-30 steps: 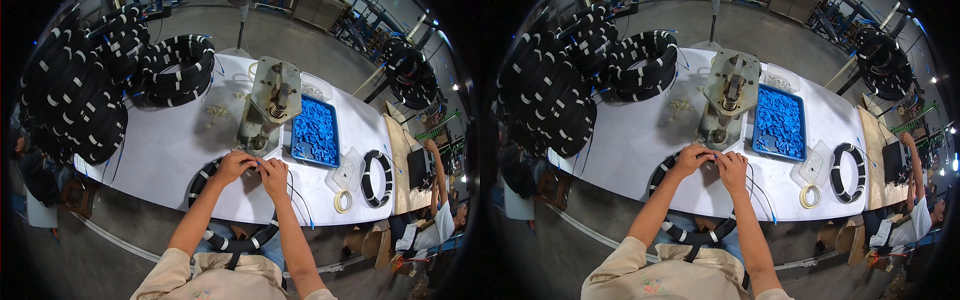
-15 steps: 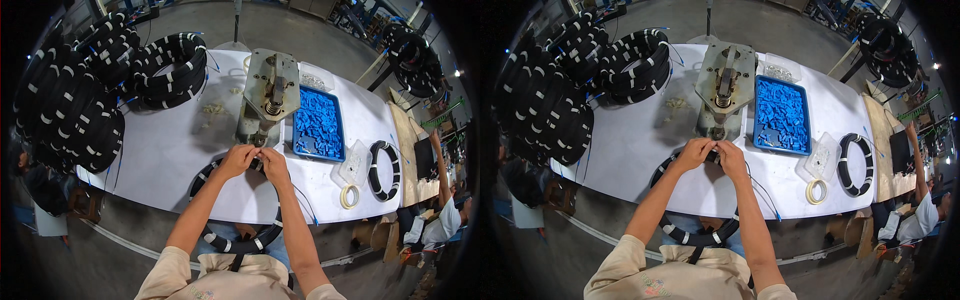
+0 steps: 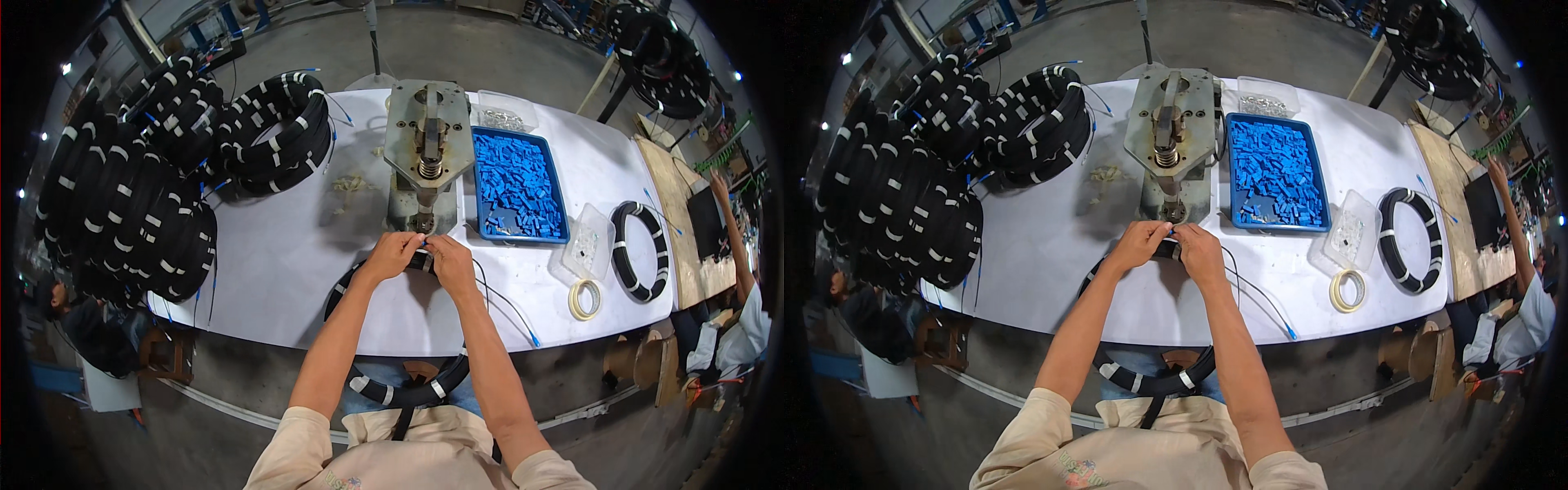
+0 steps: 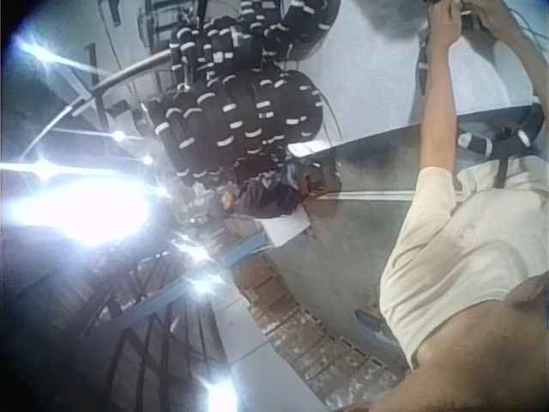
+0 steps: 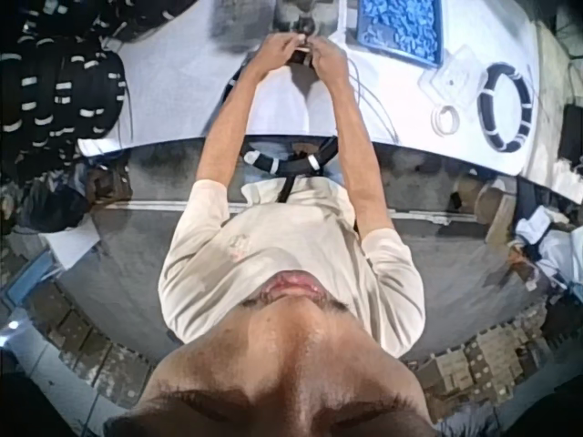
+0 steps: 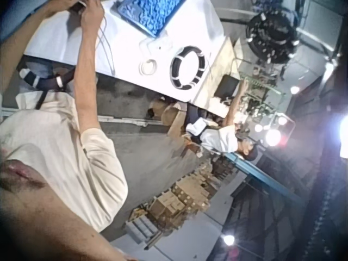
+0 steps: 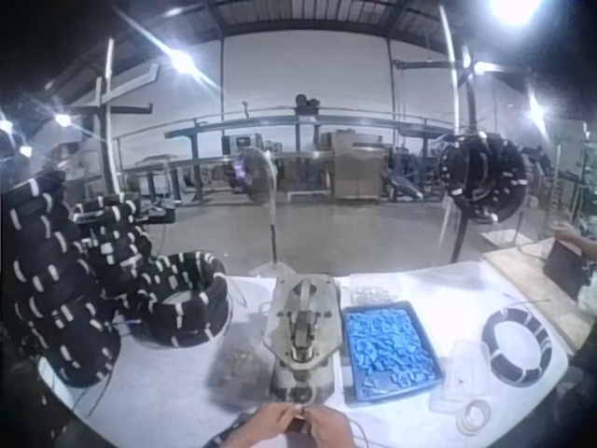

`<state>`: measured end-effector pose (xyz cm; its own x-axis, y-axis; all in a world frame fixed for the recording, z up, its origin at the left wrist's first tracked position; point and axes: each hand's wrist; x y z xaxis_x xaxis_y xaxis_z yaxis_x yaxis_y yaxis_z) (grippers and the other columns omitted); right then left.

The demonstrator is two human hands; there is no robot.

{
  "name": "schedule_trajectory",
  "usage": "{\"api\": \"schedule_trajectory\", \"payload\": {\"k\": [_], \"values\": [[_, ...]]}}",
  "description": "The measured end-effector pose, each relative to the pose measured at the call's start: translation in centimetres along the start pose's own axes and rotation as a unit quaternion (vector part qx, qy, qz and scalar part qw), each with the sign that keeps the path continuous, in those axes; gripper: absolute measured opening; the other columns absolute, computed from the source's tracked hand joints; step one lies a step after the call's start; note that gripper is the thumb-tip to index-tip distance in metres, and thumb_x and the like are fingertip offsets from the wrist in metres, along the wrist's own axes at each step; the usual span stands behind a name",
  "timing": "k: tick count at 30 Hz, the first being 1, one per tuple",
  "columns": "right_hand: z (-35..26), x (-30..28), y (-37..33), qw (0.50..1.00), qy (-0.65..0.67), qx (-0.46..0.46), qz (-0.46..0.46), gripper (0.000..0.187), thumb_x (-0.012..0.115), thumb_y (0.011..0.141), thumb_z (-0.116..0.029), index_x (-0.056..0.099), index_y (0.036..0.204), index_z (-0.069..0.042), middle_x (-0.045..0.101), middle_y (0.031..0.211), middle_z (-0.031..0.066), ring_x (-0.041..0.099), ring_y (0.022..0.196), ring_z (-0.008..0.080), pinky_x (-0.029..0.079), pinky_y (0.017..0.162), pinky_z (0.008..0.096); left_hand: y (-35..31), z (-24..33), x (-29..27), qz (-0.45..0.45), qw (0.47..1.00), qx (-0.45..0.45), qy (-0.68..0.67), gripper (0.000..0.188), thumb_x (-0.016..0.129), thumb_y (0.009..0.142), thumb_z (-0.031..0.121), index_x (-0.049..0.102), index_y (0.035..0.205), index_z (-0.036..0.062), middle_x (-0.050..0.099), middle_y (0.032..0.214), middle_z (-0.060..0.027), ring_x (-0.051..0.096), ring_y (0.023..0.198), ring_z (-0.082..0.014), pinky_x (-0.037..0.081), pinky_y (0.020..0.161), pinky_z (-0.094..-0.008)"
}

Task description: The person crimps cable ends using a benchtop press machine, attaches plastic connector housings onto the cables by hand, and wraps adhesive tape around the coiled cable bundle.

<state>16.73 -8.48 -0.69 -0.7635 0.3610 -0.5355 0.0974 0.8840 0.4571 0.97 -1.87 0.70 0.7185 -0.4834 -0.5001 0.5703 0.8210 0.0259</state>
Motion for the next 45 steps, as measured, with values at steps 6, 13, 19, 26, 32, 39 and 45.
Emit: {"api": "schedule_trajectory", "payload": {"k": [6,13,19,26,32,39,45], "values": [[1.1,-1.0,-0.1,0.996,-0.002,0.058,0.069,0.006,0.059,0.086,-0.006,0.054,0.089,-0.004,0.063,0.082,0.0170,0.061,0.074,0.0409,0.049,0.065,0.0461,0.2,-0.4,-0.6,0.054,0.998,0.007,-0.043,0.039,0.049,0.101,0.032,0.053,0.080,-0.0008,0.040,0.061,-0.0088,0.037,0.060,-0.0125,0.036,0.054,-0.0339],[-1.8,-1.4,-2.9,0.972,-0.203,0.121,0.002,0.033,0.065,0.087,-0.028,0.059,0.118,-0.018,0.065,0.098,0.0062,0.061,0.090,0.0311,0.043,0.076,0.0468,0.0,-0.9,1.1,0.116,0.992,0.022,0.034,0.036,0.052,0.099,0.029,0.054,0.081,-0.0023,0.050,0.067,-0.0224,0.048,0.059,-0.0355,0.040,0.057,-0.0404],[-2.2,-1.4,-3.8,0.943,-0.305,0.124,0.041,0.027,0.061,0.091,-0.028,0.060,0.114,-0.015,0.056,0.097,0.0084,0.053,0.093,0.0310,0.042,0.074,0.0469,-0.2,0.9,1.4,0.143,0.986,0.031,0.078,0.039,0.048,0.101,0.030,0.054,0.081,-0.0027,0.053,0.070,-0.0247,0.050,0.066,-0.0447,0.042,0.060,-0.0455],[-0.2,-1.8,-1.6,0.953,-0.292,0.064,0.047,0.012,0.056,0.092,-0.018,0.057,0.100,-0.010,0.055,0.093,0.0105,0.054,0.088,0.0321,0.043,0.072,0.0461,0.0,0.5,1.0,0.129,0.989,-0.058,0.049,0.045,0.044,0.101,0.036,0.058,0.083,-0.0024,0.055,0.071,-0.0238,0.055,0.068,-0.0418,0.043,0.064,-0.0457],[1.1,-1.0,-0.6,0.960,-0.262,0.071,0.065,0.012,0.054,0.093,-0.017,0.056,0.101,-0.008,0.056,0.093,0.0111,0.057,0.086,0.0319,0.044,0.071,0.0461,2.2,-2.4,1.7,0.173,0.978,-0.110,-0.033,0.053,0.043,0.102,0.043,0.057,0.075,-0.0004,0.053,0.063,-0.0036,0.050,0.062,-0.0155,0.041,0.061,-0.0337],[1.4,-1.3,-1.0,0.946,-0.279,0.145,0.074,0.012,0.052,0.094,-0.013,0.056,0.103,-0.007,0.059,0.092,0.0125,0.059,0.088,0.0350,0.046,0.071,0.0477,3.2,-2.4,2.4,0.138,0.980,-0.142,0.006,0.051,0.043,0.102,0.043,0.059,0.076,0.0018,0.056,0.066,-0.0034,0.051,0.063,-0.0145,0.041,0.061,-0.0319],[1.0,-1.8,-1.1,0.943,-0.298,0.132,0.065,0.032,0.058,0.082,-0.008,0.058,0.114,-0.012,0.057,0.094,0.0086,0.057,0.088,0.0291,0.043,0.074,0.0447,3.7,-2.2,2.3,0.107,0.978,-0.177,0.017,0.053,0.037,0.102,0.043,0.062,0.087,-0.0010,0.064,0.079,-0.0209,0.061,0.080,-0.0389,0.046,0.074,-0.0428]]}}
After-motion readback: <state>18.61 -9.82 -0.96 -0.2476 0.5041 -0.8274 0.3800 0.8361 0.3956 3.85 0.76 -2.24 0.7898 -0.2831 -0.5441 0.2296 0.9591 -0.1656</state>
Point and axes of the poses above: each hand's wrist, its own y-axis towards the middle knuckle, its own x-axis out of the palm, z = x × y
